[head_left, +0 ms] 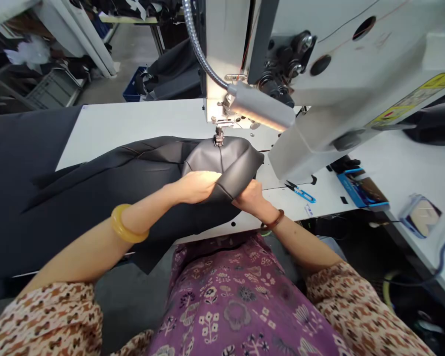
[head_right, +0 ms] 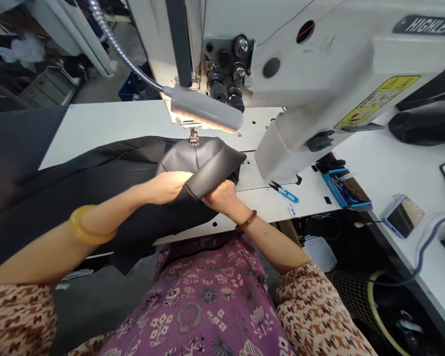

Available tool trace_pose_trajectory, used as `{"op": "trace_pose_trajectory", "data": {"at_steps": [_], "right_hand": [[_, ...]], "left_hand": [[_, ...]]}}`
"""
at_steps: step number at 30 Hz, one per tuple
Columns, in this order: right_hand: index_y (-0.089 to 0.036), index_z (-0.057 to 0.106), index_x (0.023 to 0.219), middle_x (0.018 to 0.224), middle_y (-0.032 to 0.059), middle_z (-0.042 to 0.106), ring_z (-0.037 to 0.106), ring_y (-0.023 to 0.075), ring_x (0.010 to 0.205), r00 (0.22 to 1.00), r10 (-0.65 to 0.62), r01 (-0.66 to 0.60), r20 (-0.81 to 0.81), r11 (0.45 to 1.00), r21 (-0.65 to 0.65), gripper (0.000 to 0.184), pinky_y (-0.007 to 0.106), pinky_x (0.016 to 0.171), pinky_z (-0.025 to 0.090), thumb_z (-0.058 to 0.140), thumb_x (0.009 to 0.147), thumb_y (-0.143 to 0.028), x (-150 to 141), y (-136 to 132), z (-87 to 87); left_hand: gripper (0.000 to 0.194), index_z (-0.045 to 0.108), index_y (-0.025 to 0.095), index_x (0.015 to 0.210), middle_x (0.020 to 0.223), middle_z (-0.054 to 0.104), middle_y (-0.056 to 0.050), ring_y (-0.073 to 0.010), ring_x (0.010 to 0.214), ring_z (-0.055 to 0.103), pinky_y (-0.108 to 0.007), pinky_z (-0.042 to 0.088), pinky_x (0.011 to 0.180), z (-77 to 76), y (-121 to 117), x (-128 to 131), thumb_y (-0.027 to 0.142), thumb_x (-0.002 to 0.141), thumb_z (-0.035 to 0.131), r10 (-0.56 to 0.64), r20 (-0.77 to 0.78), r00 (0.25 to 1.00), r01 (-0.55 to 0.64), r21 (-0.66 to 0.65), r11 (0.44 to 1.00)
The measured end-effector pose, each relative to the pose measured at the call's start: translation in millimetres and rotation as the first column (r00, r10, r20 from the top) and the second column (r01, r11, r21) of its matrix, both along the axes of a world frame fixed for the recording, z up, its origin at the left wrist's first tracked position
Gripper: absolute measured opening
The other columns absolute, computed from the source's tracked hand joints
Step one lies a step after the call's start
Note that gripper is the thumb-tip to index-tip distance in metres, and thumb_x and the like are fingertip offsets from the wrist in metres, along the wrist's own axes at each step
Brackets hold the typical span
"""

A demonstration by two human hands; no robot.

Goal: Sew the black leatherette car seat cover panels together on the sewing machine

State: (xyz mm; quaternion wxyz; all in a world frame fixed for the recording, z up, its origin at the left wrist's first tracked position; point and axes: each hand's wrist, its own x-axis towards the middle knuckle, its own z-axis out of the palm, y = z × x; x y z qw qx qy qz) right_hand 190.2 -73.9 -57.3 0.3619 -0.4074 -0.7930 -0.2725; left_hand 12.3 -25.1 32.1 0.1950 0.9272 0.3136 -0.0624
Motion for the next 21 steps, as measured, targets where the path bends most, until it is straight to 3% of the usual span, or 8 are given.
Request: {"op": "trace_pose_trajectory", "data": {"at_steps": [2, 5, 9, 11, 14, 17, 19, 21], "right_hand": [[-0.018, 0.039, 0.038, 0.037, 0.0008, 0.035, 0.028, 0.0099, 0.042, 0.999, 0.04, -0.038, 0.016, 0.995, -0.095, 0.039, 0.028, 0.047, 0.015, 0.05, 0.074, -0.027, 1, 6, -12.6], [-0.019, 0.039, 0.04, 0.039, 0.0005, 0.037, 0.03, 0.0104, 0.044, 0.998, 0.053, -0.056, -0.019, 0.972, -0.227, 0.03, 0.027, 0.047, 0.018, 0.053, 0.066, -0.027, 3, 8, -29.4], [-0.02, 0.039, 0.044, 0.04, 0.0006, 0.038, 0.034, 0.0122, 0.044, 0.998, 0.024, -0.041, -0.066, 0.961, -0.273, 0.025, 0.028, 0.046, 0.024, 0.053, 0.064, -0.027, 5, 5, -44.8], [-0.02, 0.041, 0.048, 0.043, 0.0003, 0.039, 0.036, 0.0126, 0.045, 0.997, 0.015, -0.038, -0.077, 0.947, -0.319, 0.025, 0.028, 0.046, 0.027, 0.053, 0.068, -0.029, 9, 1, -52.6], [-0.02, 0.04, 0.05, 0.046, 0.0002, 0.042, 0.038, 0.0118, 0.046, 0.996, 0.002, -0.036, -0.085, 0.914, -0.405, 0.026, 0.027, 0.047, 0.03, 0.053, 0.071, -0.025, 21, -5, -67.9], [-0.019, 0.037, 0.048, 0.046, 0.0003, 0.042, 0.037, 0.0108, 0.046, 0.996, -0.037, -0.006, -0.079, 0.878, -0.479, 0.026, 0.026, 0.047, 0.029, 0.053, 0.068, -0.017, 32, -5, -85.3], [-0.019, 0.037, 0.047, 0.046, 0.0012, 0.044, 0.038, 0.0114, 0.047, 0.996, -0.066, 0.022, -0.067, 0.857, -0.514, 0.025, 0.026, 0.047, 0.028, 0.053, 0.065, -0.014, 35, -2, -95.0], [-0.019, 0.037, 0.046, 0.047, 0.002, 0.046, 0.038, 0.0119, 0.048, 0.995, -0.084, 0.043, -0.051, 0.841, -0.539, 0.023, 0.026, 0.047, 0.028, 0.053, 0.063, -0.013, 34, 1, -101.5]], "left_hand": [[0.031, 0.058, 0.018, 0.105, 0.111, 0.066, -0.004, -0.0174, 0.102, 0.062, -0.025, 0.047, 0.081, -17.0, -6, 2, 0.025, 0.092, 0.03, 0.048, -0.009, 0.999, -0.047, 0.131, 0.99], [0.026, 0.061, 0.017, 0.098, 0.097, 0.069, -0.005, -0.0191, 0.09, 0.065, -0.027, 0.049, 0.075, -36.8, -8, 9, 0.023, 0.089, 0.038, 0.019, 0.032, 0.999, -0.029, 0.327, 0.945], [0.03, 0.062, 0.014, 0.108, 0.094, 0.07, -0.009, -0.0222, 0.087, 0.066, -0.03, 0.05, 0.07, -51.5, -4, 18, 0.023, 0.09, 0.04, -0.009, 0.077, 0.997, -0.025, 0.427, 0.904], [0.032, 0.063, 0.014, 0.108, 0.09, 0.071, -0.009, -0.0216, 0.08, 0.067, -0.029, 0.048, 0.062, -49.6, -3, 20, 0.023, 0.091, 0.037, 0.002, 0.084, 0.996, -0.039, 0.45, 0.892], [0.045, 0.068, 0.016, 0.08, 0.071, 0.07, -0.007, -0.0186, 0.066, 0.065, -0.025, 0.039, 0.051, -34.5, -9, 23, 0.036, 0.096, 0.031, -0.041, 0.147, 0.988, -0.042, 0.521, 0.852], [0.06, 0.06, 0.016, 0.058, 0.051, 0.059, -0.005, -0.0169, 0.053, 0.059, -0.025, 0.029, 0.044, -16.8, -17, 27, 0.053, 0.093, 0.03, -0.223, 0.157, 0.962, 0.076, 0.633, 0.77], [0.057, 0.058, 0.016, 0.057, 0.047, 0.055, -0.004, -0.0162, 0.049, 0.055, -0.025, 0.026, 0.043, -9.7, -18, 26, 0.058, 0.089, 0.037, -0.318, 0.091, 0.944, 0.181, 0.661, 0.728], [0.052, 0.059, 0.015, 0.061, 0.054, 0.058, -0.004, -0.0169, 0.054, 0.057, -0.026, 0.03, 0.046, -6.4, -13, 20, 0.059, 0.085, 0.045, -0.395, 0.019, 0.919, 0.284, 0.662, 0.694]]}}
